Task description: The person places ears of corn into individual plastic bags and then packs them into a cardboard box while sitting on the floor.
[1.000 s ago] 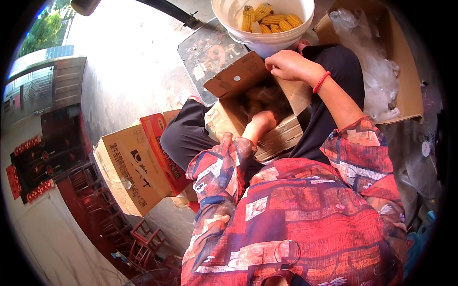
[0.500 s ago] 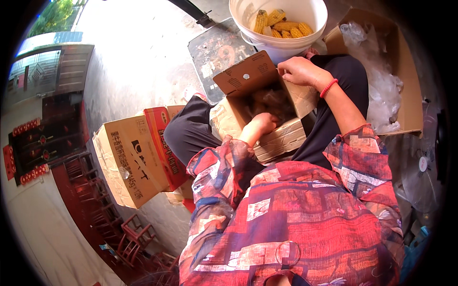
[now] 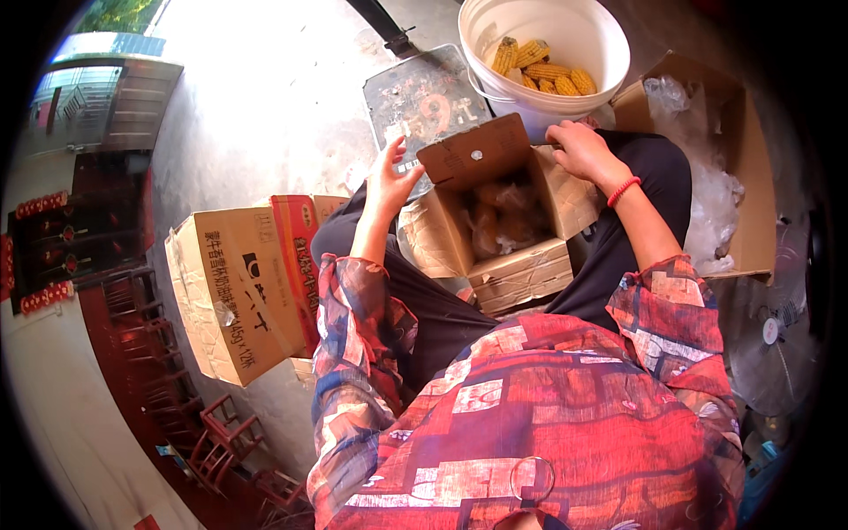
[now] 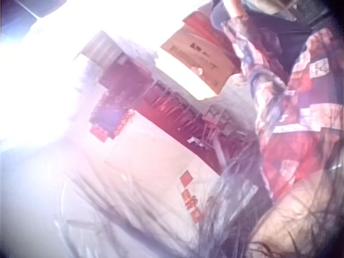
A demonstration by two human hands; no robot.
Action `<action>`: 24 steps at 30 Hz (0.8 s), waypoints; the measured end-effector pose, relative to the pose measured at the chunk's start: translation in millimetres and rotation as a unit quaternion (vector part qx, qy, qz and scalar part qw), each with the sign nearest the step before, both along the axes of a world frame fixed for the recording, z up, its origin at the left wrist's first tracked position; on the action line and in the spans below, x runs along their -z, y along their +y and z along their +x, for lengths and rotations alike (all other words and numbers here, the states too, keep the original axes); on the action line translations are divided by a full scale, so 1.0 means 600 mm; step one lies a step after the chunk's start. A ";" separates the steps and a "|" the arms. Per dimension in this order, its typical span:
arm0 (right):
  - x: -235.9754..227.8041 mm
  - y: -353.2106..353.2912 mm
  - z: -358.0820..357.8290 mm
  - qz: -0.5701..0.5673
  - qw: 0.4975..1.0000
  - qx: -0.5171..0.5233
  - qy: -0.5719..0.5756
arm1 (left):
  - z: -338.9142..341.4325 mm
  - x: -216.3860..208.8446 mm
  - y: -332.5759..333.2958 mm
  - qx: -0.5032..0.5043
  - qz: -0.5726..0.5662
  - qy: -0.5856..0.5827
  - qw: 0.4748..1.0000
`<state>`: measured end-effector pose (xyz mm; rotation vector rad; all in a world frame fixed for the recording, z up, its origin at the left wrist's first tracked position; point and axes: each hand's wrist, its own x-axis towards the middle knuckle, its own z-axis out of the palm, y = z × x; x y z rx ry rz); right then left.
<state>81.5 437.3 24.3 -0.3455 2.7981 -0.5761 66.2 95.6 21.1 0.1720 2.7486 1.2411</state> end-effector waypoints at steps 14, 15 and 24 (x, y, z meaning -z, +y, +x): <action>-0.027 0.002 0.016 -0.012 0.994 -0.008 -0.105 | 0.032 -0.011 0.013 0.208 0.021 -0.039 0.977; -0.024 0.002 0.016 -0.018 0.996 -0.006 -0.086 | 0.028 -0.007 0.015 0.179 -0.004 -0.005 0.984; -0.025 -0.015 0.010 -0.021 0.998 0.023 -0.049 | 0.011 0.008 0.019 0.118 -0.052 0.082 0.988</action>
